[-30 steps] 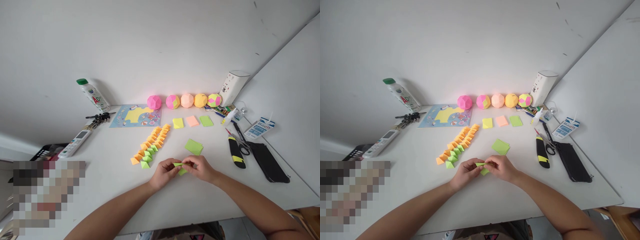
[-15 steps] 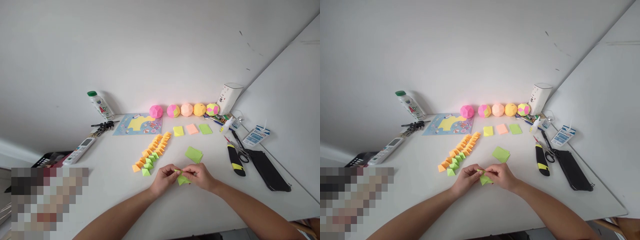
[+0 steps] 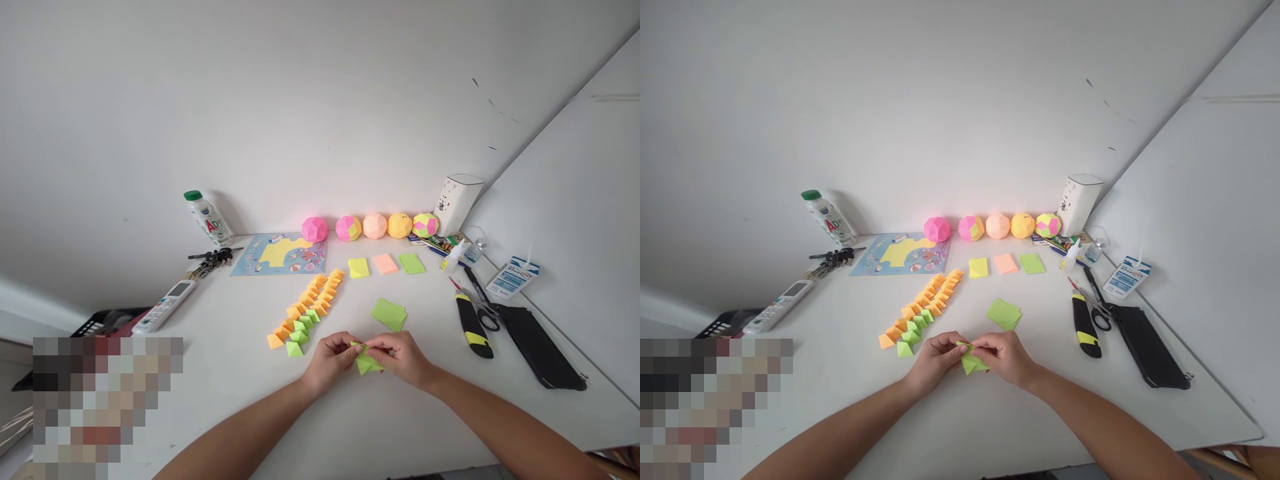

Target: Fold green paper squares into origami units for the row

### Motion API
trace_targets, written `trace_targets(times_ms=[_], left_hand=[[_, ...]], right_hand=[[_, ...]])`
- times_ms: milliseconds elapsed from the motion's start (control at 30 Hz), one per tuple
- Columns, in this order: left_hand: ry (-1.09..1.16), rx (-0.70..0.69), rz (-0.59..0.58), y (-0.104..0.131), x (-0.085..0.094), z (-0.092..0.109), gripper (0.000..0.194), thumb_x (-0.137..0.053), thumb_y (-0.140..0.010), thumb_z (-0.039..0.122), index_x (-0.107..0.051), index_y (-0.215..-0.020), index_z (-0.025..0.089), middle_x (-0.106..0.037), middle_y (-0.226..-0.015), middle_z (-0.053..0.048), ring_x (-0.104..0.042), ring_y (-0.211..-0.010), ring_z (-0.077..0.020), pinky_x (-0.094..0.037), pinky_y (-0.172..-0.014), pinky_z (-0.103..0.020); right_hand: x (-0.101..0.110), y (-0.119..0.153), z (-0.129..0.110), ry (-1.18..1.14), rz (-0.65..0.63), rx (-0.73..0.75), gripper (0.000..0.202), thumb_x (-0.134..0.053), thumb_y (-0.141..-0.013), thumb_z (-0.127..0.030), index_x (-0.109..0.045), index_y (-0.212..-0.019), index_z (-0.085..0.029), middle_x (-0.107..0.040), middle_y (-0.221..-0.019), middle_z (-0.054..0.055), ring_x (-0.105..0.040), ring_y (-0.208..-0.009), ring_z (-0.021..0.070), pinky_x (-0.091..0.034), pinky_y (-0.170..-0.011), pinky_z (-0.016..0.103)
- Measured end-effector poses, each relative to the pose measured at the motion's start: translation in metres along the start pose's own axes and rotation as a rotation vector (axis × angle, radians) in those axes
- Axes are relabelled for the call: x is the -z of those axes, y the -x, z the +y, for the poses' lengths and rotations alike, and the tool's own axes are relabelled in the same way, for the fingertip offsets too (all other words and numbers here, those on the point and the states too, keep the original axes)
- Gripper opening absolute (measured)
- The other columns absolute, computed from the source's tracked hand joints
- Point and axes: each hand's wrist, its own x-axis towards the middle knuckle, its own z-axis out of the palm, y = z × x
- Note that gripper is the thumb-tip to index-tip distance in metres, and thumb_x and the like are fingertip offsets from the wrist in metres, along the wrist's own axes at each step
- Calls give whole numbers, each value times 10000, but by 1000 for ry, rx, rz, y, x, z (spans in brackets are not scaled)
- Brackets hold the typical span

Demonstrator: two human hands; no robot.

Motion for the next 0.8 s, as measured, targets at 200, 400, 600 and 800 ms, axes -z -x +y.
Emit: trace_targets(times_ms=[200, 400, 600, 800], left_hand=[[21, -4, 0, 1, -1, 2, 240, -706, -692, 346, -614, -696, 124, -487, -533, 37, -372, -470, -54, -276, -457, -194], [30, -11, 8, 1, -1, 3, 226, -719, -679, 332, -623, -674, 127, -478, -517, 41, -377, -462, -55, -271, -453, -196], [104, 13, 27, 1, -1, 6, 213, -743, -647, 312, -629, -642, 133, -469, -497, 45, -359, -447, -53, -255, -447, -203], [165, 24, 34, 1, -1, 8, 166, -742, -643, 265, -634, -619, 141, -445, -469, 53, -341, -444, -53, -228, -449, -208]], right_hand=[[0, 0, 0, -13, 7, 19, 223, -585, -804, -296, -704, -860, -116, -614, -585, 19, -556, -480, 112, -556, -444, 226], [0, -2, 0, -25, -1, 7, 246, -593, -801, -319, -700, -861, -106, -619, -584, 24, -568, -484, 117, -562, -448, 232], [0, -2, 0, -9, 10, 18, 257, -601, -795, -352, -700, -849, -122, -627, -596, 25, -568, -475, 113, -549, -431, 218], [1, -1, 0, -32, -1, 5, 262, -598, -798, -365, -702, -861, -132, -638, -629, 33, -576, -503, 123, -556, -441, 227]])
